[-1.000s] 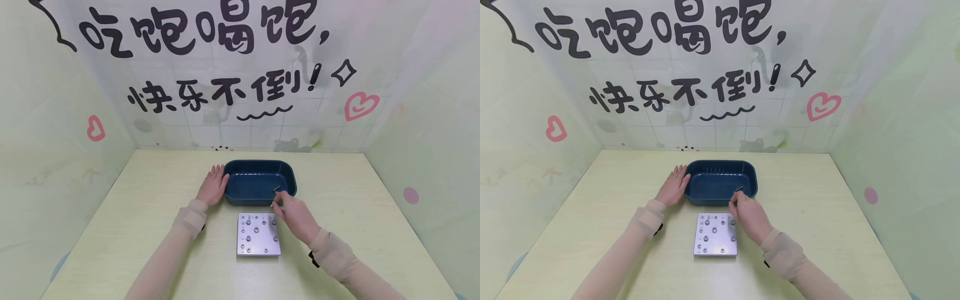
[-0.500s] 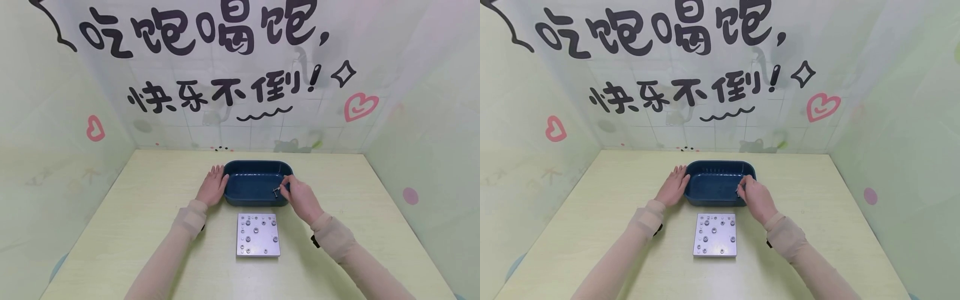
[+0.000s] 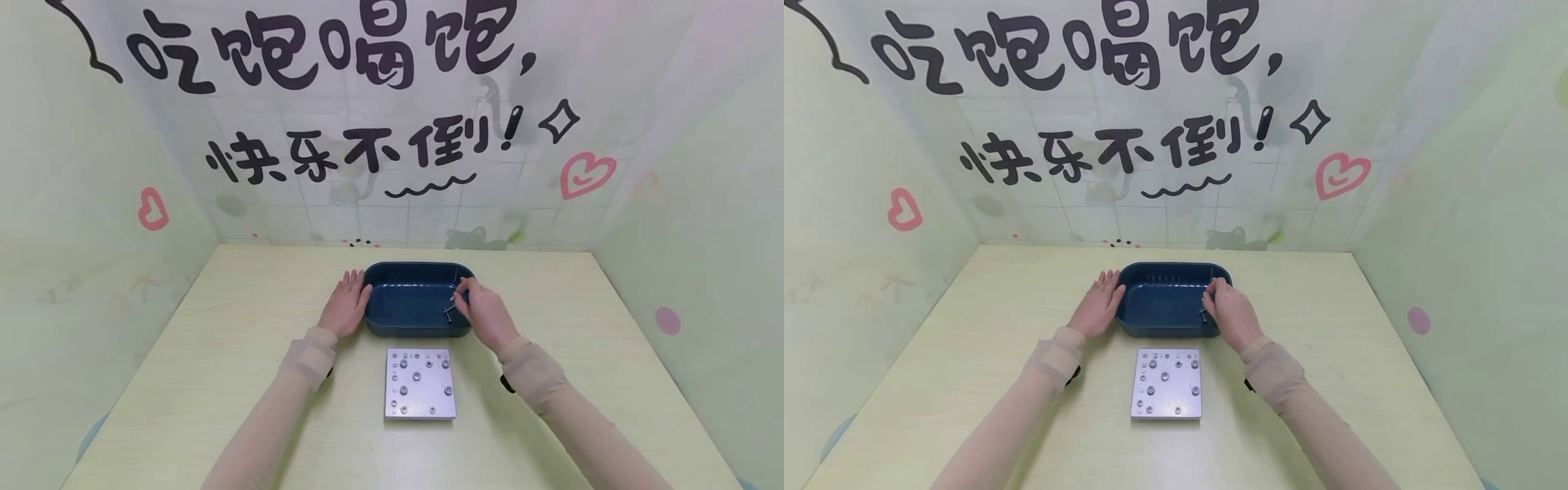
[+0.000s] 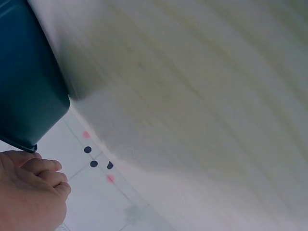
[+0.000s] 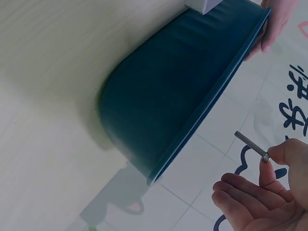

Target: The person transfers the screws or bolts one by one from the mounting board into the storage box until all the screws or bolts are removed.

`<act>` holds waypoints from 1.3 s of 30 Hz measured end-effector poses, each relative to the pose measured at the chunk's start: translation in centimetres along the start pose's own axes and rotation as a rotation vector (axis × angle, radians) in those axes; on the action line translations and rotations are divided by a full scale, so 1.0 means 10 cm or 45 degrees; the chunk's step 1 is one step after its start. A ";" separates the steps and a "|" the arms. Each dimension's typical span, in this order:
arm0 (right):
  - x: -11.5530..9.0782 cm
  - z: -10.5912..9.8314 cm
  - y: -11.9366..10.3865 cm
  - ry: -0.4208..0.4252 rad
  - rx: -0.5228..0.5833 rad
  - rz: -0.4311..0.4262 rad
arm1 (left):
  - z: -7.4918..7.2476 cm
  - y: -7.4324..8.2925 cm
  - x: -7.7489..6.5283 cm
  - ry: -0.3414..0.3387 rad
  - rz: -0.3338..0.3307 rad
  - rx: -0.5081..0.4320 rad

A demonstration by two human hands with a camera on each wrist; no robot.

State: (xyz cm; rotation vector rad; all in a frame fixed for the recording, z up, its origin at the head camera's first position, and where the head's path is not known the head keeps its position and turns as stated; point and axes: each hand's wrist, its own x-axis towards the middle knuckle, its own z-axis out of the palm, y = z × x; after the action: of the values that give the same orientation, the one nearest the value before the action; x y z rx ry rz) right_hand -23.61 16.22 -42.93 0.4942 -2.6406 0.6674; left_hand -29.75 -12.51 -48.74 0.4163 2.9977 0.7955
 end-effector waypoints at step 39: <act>0.05 0.35 0.18 -0.211 -0.085 0.115 | 0.00 0.00 0.00 -0.008 -0.009 -0.009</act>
State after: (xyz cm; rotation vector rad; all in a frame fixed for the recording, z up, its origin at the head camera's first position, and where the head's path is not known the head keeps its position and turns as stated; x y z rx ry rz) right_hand -25.71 15.85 -46.25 0.4302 -2.8449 0.5851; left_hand -29.75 -12.51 -48.71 0.4068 2.9881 0.8027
